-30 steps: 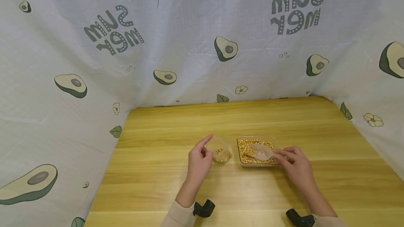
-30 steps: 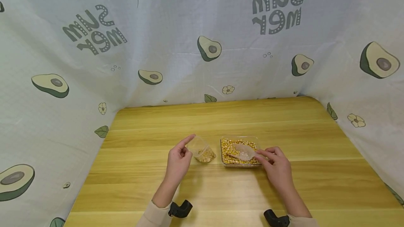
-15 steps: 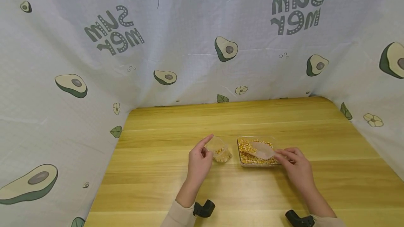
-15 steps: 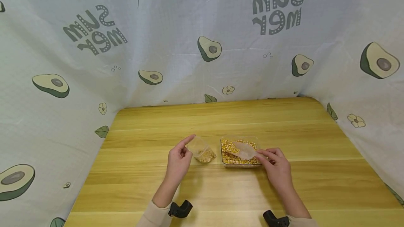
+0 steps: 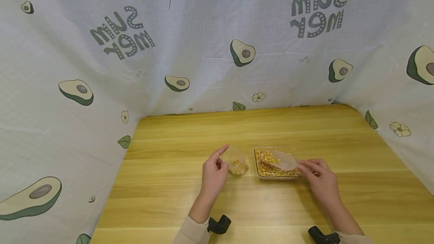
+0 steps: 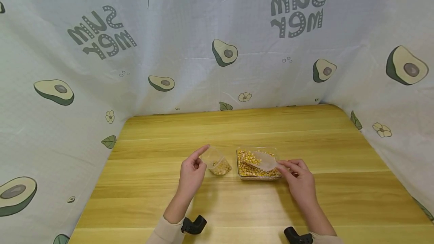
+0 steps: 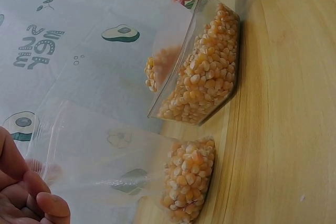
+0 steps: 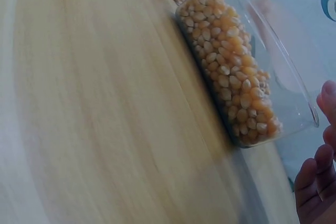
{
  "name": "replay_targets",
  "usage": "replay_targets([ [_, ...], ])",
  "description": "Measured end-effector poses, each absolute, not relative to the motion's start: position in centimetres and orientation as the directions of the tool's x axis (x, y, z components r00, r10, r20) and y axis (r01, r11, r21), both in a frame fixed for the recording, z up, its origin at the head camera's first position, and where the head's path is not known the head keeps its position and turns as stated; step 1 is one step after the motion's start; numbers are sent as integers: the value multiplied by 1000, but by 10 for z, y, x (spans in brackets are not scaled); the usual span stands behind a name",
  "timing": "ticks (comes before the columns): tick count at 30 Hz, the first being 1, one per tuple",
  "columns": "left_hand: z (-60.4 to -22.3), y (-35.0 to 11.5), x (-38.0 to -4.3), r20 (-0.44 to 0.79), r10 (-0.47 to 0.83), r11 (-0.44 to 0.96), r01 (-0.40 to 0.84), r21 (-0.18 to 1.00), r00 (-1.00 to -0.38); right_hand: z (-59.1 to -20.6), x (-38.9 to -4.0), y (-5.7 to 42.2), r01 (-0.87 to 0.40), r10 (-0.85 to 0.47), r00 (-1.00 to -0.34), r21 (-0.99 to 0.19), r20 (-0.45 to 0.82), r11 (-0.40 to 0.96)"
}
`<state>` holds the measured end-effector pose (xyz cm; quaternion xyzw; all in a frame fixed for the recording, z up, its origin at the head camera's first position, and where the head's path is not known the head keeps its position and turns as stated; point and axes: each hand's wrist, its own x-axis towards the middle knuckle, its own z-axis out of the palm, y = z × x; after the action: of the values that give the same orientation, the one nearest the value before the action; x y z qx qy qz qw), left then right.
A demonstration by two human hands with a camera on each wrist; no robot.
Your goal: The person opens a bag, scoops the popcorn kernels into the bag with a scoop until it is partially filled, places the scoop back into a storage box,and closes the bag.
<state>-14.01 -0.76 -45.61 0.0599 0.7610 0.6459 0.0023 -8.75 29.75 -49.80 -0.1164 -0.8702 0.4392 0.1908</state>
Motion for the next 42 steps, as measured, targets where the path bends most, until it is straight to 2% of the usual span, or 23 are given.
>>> replay_targets([
  [23,-458,-7,-140,89,90,157,102,982,-992,-486,-81,295,30,379,-899,-833,219,552],
  [42,-455,-4,-140,109,99,155,123,980,-989,-465,-82,286,-41,334,-901,-820,278,571],
])
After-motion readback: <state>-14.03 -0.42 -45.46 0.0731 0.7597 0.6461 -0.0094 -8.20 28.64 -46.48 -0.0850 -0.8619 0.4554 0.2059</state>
